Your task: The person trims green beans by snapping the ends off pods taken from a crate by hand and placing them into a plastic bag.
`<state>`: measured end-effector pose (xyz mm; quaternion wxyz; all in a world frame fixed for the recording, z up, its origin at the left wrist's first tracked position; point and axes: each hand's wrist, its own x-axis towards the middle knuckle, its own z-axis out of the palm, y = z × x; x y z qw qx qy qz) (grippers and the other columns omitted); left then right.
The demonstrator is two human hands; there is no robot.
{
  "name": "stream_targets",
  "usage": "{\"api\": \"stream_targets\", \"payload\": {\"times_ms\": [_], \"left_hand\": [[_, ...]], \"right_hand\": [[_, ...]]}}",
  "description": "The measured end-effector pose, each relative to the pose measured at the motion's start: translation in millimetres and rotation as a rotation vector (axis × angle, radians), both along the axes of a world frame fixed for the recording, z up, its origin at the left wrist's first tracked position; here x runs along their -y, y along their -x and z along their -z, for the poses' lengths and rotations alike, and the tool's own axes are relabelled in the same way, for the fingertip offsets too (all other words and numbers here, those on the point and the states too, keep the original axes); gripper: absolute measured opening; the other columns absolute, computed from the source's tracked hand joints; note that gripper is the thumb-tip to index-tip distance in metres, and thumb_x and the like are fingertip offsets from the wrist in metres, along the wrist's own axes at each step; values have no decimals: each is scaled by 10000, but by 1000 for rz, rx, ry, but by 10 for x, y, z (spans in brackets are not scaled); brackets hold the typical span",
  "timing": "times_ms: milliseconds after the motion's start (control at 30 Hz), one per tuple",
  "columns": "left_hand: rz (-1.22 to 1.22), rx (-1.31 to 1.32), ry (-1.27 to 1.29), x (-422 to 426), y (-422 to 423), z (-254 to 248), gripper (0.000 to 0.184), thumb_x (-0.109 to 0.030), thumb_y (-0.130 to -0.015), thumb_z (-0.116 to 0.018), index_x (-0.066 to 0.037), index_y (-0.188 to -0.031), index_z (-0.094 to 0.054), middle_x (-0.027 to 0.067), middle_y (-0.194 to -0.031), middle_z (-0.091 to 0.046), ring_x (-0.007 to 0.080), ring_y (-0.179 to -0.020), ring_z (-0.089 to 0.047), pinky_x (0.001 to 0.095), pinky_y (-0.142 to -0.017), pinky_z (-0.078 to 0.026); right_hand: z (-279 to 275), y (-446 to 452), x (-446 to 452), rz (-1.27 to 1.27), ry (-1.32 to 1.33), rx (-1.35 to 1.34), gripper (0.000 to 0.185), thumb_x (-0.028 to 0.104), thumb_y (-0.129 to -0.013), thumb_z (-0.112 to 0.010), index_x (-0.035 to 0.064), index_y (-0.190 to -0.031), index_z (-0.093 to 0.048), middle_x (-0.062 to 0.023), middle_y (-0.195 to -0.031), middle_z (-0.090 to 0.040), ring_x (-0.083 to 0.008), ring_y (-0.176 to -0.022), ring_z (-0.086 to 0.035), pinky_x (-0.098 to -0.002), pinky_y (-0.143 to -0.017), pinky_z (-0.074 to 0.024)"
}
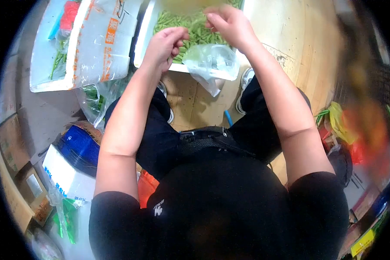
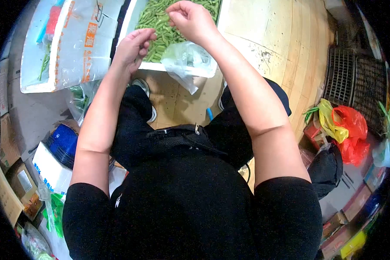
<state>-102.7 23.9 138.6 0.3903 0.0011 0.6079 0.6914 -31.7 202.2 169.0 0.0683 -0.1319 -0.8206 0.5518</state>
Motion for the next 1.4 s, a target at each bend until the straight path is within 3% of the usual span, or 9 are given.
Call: {"api": "stream_targets", "payload": {"times_ms": [200,333,433,500,567,700,833,1267,1400], "left_hand": [[204,-133,184,-79,-2,185,282,-252,-837,-573,-37,-1019,-575,5,-793,-599,48,-533,-430,185,-438,-348],[959,-649,835,-163,-137,484,517,-518,-817,-508,-42,-987,-616,54,-846,-634,191,-703,-582,337,-687,-473],[1159,-428,935,-186,-415,854,644,-625,-779,-461,-22,-921,-636,95,-825,-641,221,-714,-591,327,-667,-486],[895,-562,712,-62,-765,1393,676,-645,-763,-464,-1,-860,-642,109,-786,-637,228,-685,-586,319,-630,-485],[872,-60,1025,-181,-939,1264,693,-657,-698,-535,9,-850,-655,124,-732,-643,244,-721,-620,325,-701,-473],[154,41,615,43,-1208,1726,311,-282,-684,-659,-4,-822,-649,90,-645,-602,166,-552,-567,311,-499,-443],[-61,42,475,146,-1024,1478,177,-207,-662,-650,-43,-721,-624,14,-572,-516,112,-439,-428,274,-391,-303],[123,76,443,318,-461,503,151,-235,-814,-574,-85,-831,-584,-13,-627,-506,96,-506,-454,232,-430,-327],[188,54,425,370,-422,251,177,-273,-824,-572,-97,-836,-578,-30,-667,-536,59,-504,-446,197,-401,-284]], "right_hand": [[256,116,-95,94,11,-96,73,50,-828,-489,-1,-845,-538,-62,-646,-568,-129,-587,-565,-263,-531,-461],[330,148,-140,116,129,-153,82,47,-832,-480,-8,-847,-538,-66,-647,-577,-137,-601,-573,-262,-542,-467],[190,110,-196,127,34,-132,97,61,-830,-489,-13,-842,-551,-68,-649,-580,-132,-600,-572,-265,-544,-464],[121,92,-231,130,-76,-179,110,72,-827,-499,-15,-844,-564,-71,-653,-583,-129,-595,-571,-268,-544,-460],[3,68,-264,110,-30,-185,128,84,-823,-512,-11,-870,-582,-74,-653,-584,-122,-599,-566,-266,-551,-455],[52,-18,-372,-67,-272,-247,169,91,-825,-539,-10,-949,-593,-51,-668,-582,-94,-610,-546,-238,-561,-441],[172,-108,-356,-505,-483,424,179,97,-746,-539,43,-876,-650,-92,-739,-652,-183,-614,-619,-296,-606,-501],[1232,-196,55,-411,-531,373,493,-103,-670,-455,142,-1061,-630,-125,-1009,-624,-284,-955,-585,-340,-844,-454],[1062,-115,-30,-415,-618,310,318,67,-809,-451,98,-1084,-606,-161,-1038,-601,-312,-967,-565,-348,-875,-422]]}}
